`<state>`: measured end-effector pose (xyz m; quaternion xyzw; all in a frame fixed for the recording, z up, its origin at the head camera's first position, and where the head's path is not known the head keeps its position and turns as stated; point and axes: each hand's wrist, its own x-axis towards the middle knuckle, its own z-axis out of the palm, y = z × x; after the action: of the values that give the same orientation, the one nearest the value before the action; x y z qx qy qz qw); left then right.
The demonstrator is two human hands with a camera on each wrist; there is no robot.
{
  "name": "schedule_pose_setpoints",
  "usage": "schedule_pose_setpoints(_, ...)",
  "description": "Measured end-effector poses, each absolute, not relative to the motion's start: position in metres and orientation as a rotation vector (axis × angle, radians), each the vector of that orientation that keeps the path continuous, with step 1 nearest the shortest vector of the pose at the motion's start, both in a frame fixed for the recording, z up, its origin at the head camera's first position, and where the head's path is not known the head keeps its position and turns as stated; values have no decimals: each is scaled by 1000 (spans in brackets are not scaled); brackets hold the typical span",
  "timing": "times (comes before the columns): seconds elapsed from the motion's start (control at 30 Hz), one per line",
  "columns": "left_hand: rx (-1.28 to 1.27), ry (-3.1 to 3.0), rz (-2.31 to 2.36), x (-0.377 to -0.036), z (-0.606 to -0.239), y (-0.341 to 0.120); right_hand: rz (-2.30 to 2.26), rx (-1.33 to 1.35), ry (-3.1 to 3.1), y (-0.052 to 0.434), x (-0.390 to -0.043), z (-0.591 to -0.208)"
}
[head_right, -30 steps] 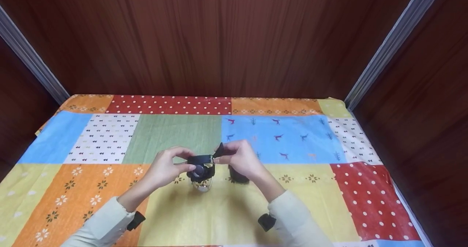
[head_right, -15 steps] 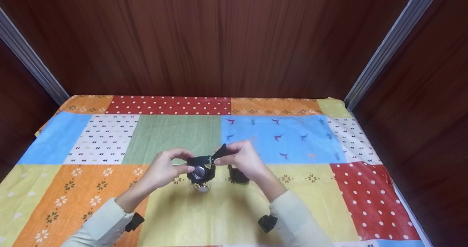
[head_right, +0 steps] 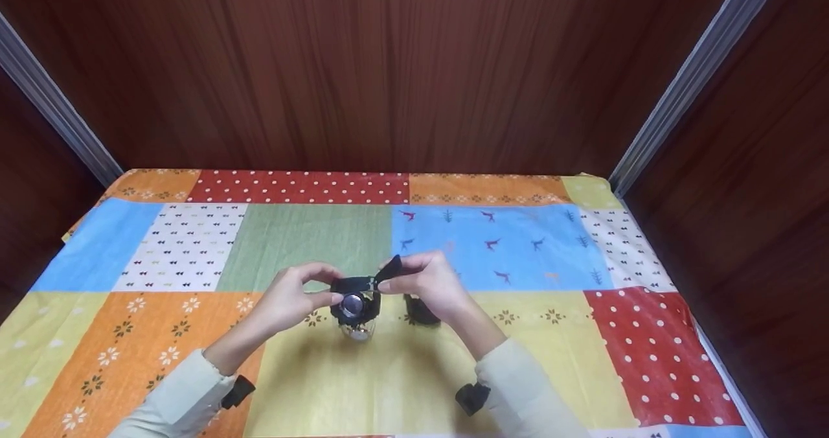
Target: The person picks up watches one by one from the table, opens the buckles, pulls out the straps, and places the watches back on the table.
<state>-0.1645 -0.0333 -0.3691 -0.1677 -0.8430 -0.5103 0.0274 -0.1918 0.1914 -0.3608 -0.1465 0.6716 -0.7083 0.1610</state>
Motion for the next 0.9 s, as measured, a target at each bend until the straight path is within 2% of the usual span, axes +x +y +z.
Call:
schedule_pose_setpoints(0.4, -556, -2560, -1548, -164, -369, -19, -1870, -456, 2234, 188, -194, -364)
schedule_pose_setpoints(0.9, -568, -2643, -1380, -165, -357, -5, -1862, -453, 2257, 181, -192, -361)
